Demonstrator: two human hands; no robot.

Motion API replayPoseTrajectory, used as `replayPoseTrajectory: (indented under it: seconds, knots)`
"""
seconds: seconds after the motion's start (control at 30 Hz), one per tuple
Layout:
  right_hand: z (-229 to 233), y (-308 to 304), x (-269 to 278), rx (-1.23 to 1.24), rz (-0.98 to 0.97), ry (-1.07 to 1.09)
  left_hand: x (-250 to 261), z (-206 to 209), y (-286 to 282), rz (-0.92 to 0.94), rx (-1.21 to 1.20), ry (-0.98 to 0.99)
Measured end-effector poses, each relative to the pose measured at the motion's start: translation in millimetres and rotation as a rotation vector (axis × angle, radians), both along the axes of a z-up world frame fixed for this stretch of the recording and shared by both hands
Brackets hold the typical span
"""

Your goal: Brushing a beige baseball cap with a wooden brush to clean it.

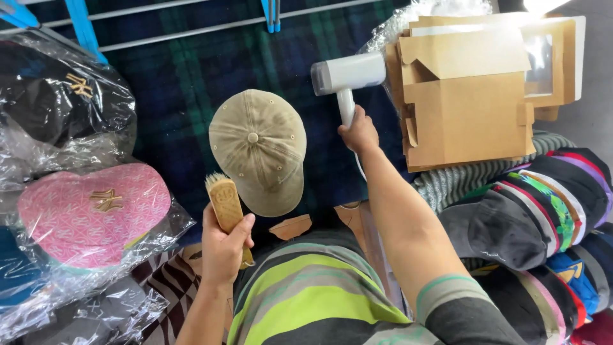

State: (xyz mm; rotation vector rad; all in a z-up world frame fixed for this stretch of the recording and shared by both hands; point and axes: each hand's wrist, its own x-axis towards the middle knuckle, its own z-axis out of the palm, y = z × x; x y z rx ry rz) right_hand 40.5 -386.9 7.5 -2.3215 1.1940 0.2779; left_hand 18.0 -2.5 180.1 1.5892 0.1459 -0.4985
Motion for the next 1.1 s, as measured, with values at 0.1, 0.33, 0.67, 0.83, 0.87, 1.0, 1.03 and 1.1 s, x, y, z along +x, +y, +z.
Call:
replayPoseTrajectory:
  seconds: [0.1, 0.33, 0.67, 0.83, 0.87, 1.0, 1.03, 1.1]
  knots:
    - [65, 28, 0, 0.285, -0.013, -0.01, -9, 0, 12, -0.023, 0.108, 0.192]
    - [2, 64, -19, 0.21, 0.031, -0.265, -22, -4, 22, 0.037, 0.255, 0.26]
    - [194, 180, -90, 0.344, 0.738, -0.719, -34, 12, -38, 0.155, -0.606, 0.045]
    - [185, 189, -99, 0.416, 0.798, -0.79, -17, 20, -58, 0.037, -0.484, 0.165]
    - [178, 179, -98, 0.294, 0.71, -0.685, -19, 6, -51, -0.042, -0.283, 0.036]
    - [216, 139, -66, 0.142, 0.769, -0.637, -7, -42, -15, 0.064, 0.185, -0.129]
    - [217, 138, -50, 0.144, 0.772, -0.638, -4, -66, -10, 0.068, 0.186, -0.13]
    - [217, 135, -22, -0.225, 1.043, -0.766, -5, -117, 2, -0.111, 0.179, 0.257]
